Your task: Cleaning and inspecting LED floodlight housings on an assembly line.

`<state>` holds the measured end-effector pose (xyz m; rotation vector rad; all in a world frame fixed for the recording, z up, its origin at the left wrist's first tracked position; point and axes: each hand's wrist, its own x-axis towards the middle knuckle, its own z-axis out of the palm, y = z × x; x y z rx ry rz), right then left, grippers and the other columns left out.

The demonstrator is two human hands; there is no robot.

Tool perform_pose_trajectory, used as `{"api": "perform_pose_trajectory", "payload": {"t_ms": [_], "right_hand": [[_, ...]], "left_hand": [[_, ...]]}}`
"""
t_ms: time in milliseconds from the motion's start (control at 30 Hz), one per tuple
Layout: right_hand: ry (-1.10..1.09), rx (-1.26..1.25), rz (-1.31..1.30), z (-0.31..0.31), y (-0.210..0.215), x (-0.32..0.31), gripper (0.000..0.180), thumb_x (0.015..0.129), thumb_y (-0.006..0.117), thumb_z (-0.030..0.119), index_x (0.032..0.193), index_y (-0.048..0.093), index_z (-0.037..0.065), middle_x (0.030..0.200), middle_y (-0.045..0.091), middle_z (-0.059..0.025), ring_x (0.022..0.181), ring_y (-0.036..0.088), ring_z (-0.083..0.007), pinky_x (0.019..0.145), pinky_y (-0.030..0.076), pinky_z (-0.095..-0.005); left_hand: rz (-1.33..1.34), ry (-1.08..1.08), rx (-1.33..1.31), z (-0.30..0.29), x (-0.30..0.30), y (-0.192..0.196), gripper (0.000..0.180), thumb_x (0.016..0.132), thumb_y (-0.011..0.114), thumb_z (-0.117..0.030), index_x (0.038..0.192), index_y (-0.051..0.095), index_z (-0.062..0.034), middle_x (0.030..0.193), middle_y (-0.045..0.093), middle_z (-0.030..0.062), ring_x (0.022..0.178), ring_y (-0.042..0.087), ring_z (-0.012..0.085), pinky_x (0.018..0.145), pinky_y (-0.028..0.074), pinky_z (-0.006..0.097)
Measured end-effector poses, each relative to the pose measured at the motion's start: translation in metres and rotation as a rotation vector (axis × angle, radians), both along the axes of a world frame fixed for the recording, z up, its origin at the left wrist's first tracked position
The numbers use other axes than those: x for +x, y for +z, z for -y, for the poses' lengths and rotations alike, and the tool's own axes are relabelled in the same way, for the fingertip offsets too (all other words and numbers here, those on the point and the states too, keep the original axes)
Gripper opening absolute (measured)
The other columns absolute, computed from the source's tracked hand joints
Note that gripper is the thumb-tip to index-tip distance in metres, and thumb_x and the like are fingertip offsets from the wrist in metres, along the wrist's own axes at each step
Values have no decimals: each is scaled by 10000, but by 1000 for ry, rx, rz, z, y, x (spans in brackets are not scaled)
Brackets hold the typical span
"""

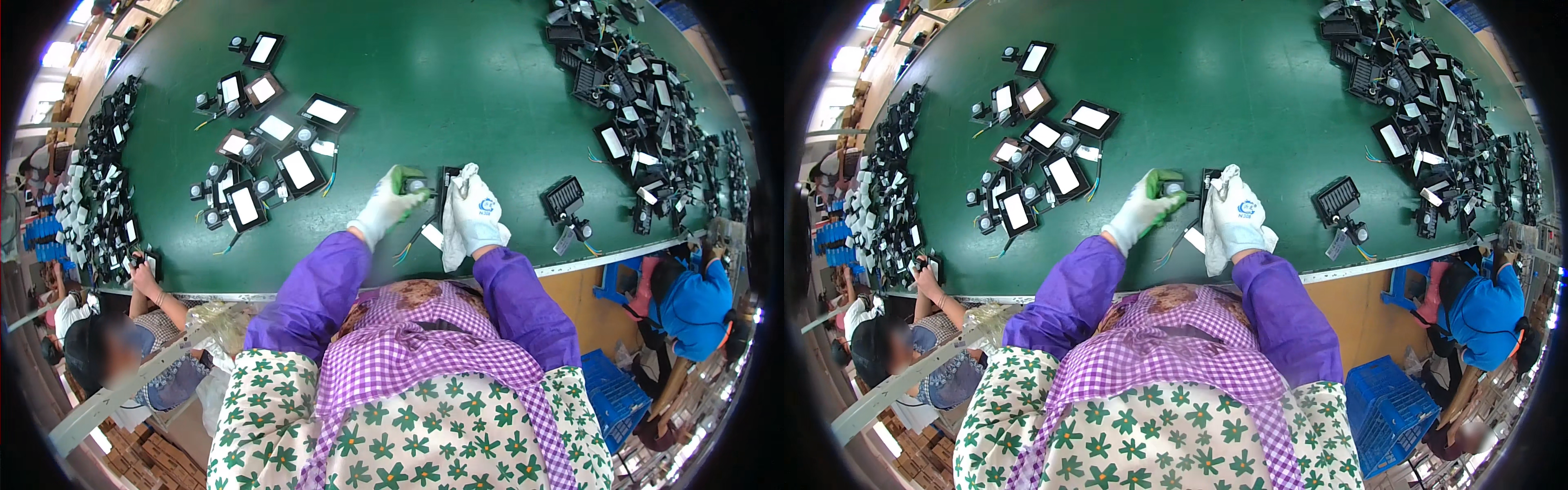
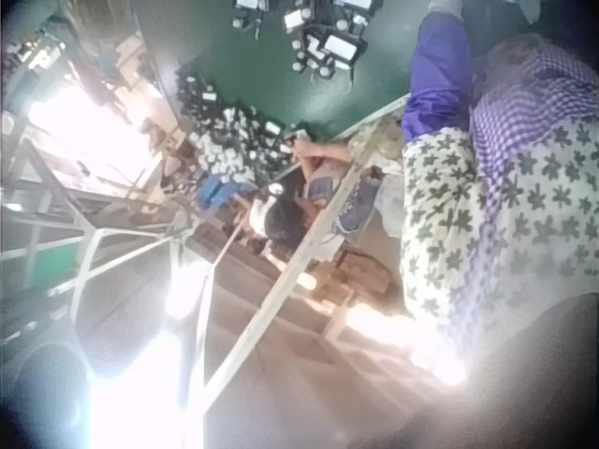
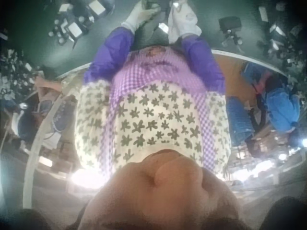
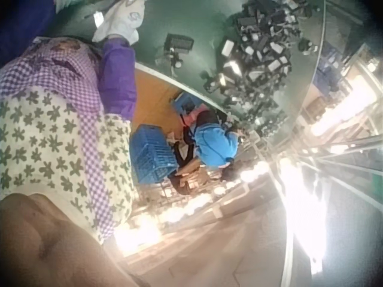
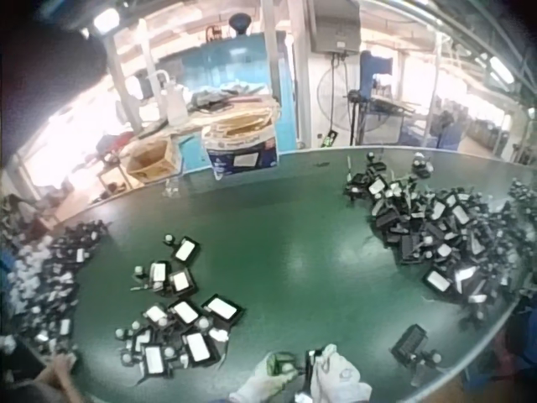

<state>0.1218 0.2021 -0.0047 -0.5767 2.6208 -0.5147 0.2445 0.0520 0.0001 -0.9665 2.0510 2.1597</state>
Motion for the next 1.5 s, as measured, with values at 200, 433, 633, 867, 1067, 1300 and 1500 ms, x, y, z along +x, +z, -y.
{"api": "perform_pose_trajectory", "payload": {"t_ms": [200, 433, 633, 867, 1067, 1300, 1500], "right_hand": [[52, -18, -70, -4, -9, -3, 402, 951, 504, 437, 1127, 577, 83, 1028, 656, -154, 963, 641, -352, 825, 506, -463], [312, -45, -286, -18, 2, 10, 347, 911, 559, 356, 1120, 567, 79, 951, 620, -110, 911, 612, -292, 778, 486, -411], [297, -37, -140, -10, 20, 9, 321, 931, 519, 303, 1135, 556, 58, 986, 635, -161, 912, 623, -344, 794, 495, -456], [172, 111, -62, 36, 1, -57, 306, 933, 492, 308, 1134, 588, 98, 1081, 664, -155, 1026, 627, -355, 862, 493, -461], [301, 15, -30, 5, 30, 9, 369, 876, 566, 252, 1180, 538, 44, 1058, 631, -155, 1010, 609, -347, 875, 478, -469], [515, -103, -237, 51, 38, -9, 315, 863, 555, 133, 1161, 520, 37, 999, 590, -156, 946, 578, -354, 817, 477, -435], [492, -205, -316, -25, 4, 17, 260, 854, 632, 220, 1037, 591, 39, 834, 616, -158, 803, 626, -336, 700, 504, -459]], "left_hand": [[240, -328, -598, 9, -30, 20, 629, 720, 803, -351, 1186, 568, -1, 1149, 645, 187, 1043, 619, 371, 917, 484, 366], [-5, -481, -55, 19, -31, -10, 693, 737, 775, -94, 1366, 493, -20, 1103, 645, 51, 919, 589, 132, 793, 510, 275], [-8, -284, 204, -7, -13, -4, 767, 787, 755, -33, 1461, 399, -113, 949, 614, 10, 719, 541, 76, 587, 466, 228], [-40, -231, 361, -20, 1, -26, 845, 708, 812, -141, 1435, 398, -25, 1277, 585, 116, 1115, 552, 164, 941, 472, 311], [-202, -269, 288, -24, 5, -40, 929, 720, 809, -101, 1498, 305, -48, 1339, 546, 95, 1151, 527, 154, 977, 458, 303], [-168, -271, 129, -24, 0, -31, 831, 732, 792, -164, 1444, 382, -41, 1340, 555, 143, 1221, 510, 199, 1047, 399, 324], [-217, -165, 277, -32, -1, -31, 876, 734, 774, -84, 1488, 330, -55, 1361, 542, 95, 1220, 496, 170, 1046, 395, 310]]}}
